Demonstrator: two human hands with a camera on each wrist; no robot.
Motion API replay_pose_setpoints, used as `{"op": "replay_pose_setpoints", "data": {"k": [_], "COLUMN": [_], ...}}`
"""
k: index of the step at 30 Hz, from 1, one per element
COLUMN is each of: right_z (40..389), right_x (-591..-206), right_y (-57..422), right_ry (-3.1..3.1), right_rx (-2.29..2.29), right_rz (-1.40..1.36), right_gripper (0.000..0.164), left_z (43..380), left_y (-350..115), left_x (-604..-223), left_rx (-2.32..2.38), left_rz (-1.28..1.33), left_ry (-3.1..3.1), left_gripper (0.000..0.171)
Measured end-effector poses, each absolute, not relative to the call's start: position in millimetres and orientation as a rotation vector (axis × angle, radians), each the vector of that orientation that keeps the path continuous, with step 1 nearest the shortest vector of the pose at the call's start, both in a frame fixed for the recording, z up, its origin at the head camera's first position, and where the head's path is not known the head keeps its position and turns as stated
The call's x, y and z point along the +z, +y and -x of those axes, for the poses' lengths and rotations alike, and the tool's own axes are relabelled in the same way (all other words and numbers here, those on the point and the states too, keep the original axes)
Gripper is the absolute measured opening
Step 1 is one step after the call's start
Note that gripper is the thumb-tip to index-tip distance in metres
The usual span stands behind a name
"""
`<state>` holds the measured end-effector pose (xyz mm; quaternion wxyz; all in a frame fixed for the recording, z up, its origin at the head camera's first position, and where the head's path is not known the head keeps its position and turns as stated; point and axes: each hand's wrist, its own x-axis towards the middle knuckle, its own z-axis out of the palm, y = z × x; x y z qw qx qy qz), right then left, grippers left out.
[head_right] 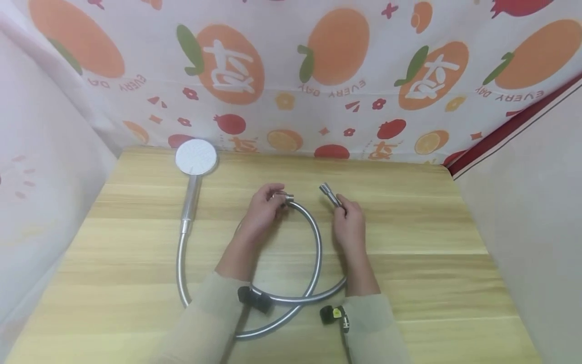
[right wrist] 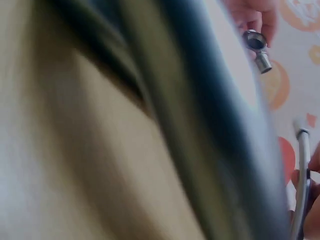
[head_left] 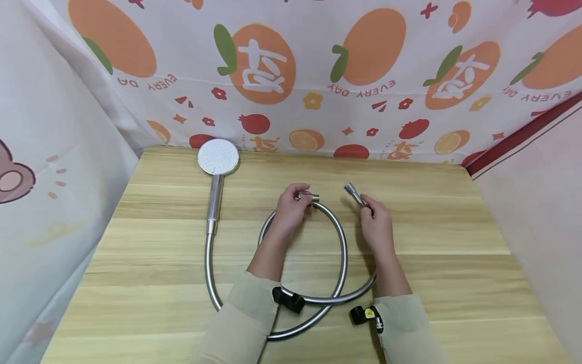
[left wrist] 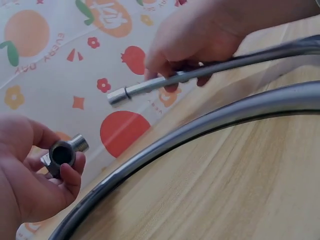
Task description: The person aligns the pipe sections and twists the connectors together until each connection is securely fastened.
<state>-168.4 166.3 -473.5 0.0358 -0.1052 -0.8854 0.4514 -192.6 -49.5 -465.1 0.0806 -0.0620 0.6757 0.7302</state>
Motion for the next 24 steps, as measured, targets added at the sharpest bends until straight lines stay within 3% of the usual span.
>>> {"op": "replay_pose_setpoints", "data": {"k": [10,16,24], "right_z": [191,190,183], "right_x": [-470,-461,-465], "right_y": [149,129,119], "right_ry": [-3.003,-2.840,-2.439], "right_rx": [1.397,1.595,1.859], "right_rz": [0.312,0.324,0.273], "right_gripper": [0.031,0.029,0.024], "left_z": [203,204,197], "left_y": [-57,-59,-53], "left_x": [-473,-467,-459], "left_rx": [2.115,2.286,2.598], "left_rz": [0.215,0.274,0.306], "left_ry": [2.275,2.123,1.817], "left_gripper": [0.049,0.059,0.054]}}
